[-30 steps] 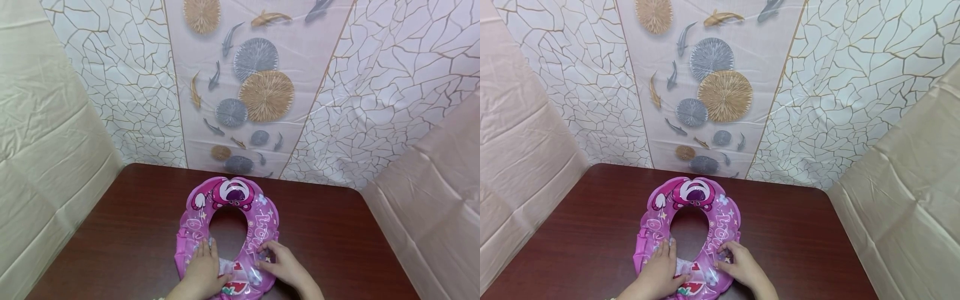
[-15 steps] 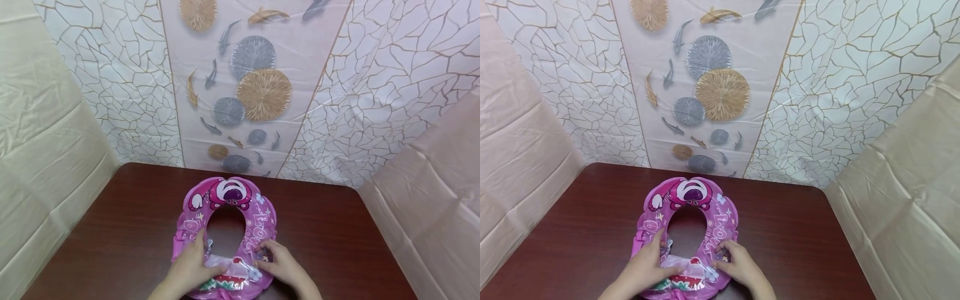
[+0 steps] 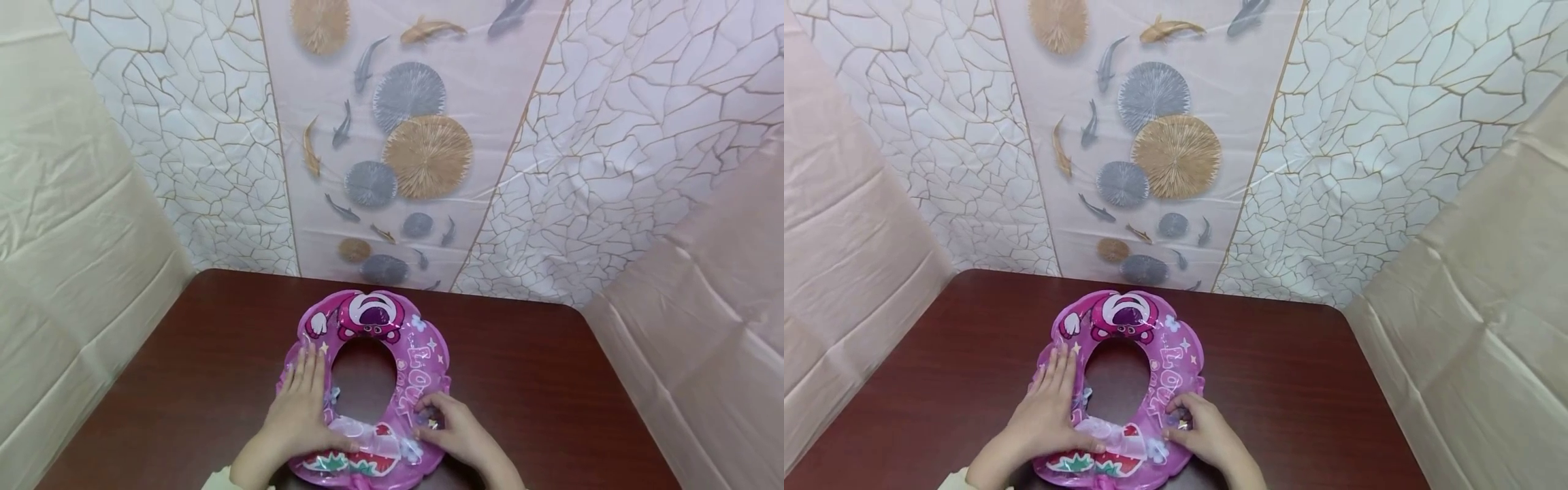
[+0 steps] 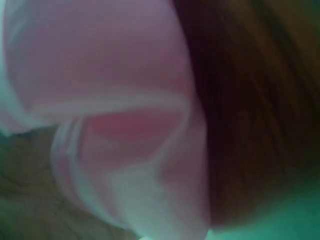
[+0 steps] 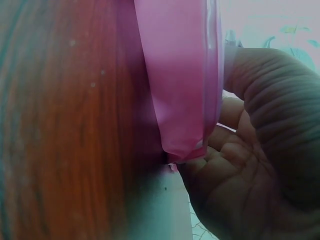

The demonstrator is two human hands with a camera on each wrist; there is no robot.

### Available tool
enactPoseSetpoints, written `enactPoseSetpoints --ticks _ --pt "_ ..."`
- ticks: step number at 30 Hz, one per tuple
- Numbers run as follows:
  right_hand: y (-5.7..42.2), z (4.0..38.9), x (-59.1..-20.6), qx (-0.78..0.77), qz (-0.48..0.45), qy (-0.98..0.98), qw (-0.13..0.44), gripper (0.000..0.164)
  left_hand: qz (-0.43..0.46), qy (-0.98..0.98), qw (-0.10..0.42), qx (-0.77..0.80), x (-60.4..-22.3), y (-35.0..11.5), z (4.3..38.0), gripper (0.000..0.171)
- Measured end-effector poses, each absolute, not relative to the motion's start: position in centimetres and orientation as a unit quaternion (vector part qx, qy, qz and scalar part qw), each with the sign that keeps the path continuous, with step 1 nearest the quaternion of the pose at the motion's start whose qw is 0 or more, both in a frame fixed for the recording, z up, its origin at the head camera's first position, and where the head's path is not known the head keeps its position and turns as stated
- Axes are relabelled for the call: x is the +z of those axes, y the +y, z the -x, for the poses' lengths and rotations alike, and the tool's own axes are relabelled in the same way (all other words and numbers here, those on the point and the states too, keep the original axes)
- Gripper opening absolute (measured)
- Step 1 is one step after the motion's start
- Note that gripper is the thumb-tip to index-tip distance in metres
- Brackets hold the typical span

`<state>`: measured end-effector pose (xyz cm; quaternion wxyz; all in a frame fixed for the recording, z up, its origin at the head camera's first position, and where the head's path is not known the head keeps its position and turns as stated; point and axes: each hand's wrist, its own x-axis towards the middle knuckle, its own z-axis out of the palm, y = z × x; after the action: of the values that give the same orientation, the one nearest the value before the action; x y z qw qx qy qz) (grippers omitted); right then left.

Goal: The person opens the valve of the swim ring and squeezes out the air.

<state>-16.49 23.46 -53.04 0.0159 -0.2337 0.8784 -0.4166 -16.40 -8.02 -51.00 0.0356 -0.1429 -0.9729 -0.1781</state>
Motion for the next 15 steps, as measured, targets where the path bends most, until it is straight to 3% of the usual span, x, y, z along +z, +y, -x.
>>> enactPoseSetpoints --ticks 5,15 --pt "23.45 16.30 -53.25 -0.419 0.246 0.874 0.012 0.027 0.163 -0.962 -0.026 -0.216 -51.73 -7.92 16.57 0.154" --pt "23.15 16.47 -53.12 -0.415 0.248 0.876 0.003 0.026 0.185 -0.957 -0.036 -0.219 -50.94 -7.19 16.75 0.129"
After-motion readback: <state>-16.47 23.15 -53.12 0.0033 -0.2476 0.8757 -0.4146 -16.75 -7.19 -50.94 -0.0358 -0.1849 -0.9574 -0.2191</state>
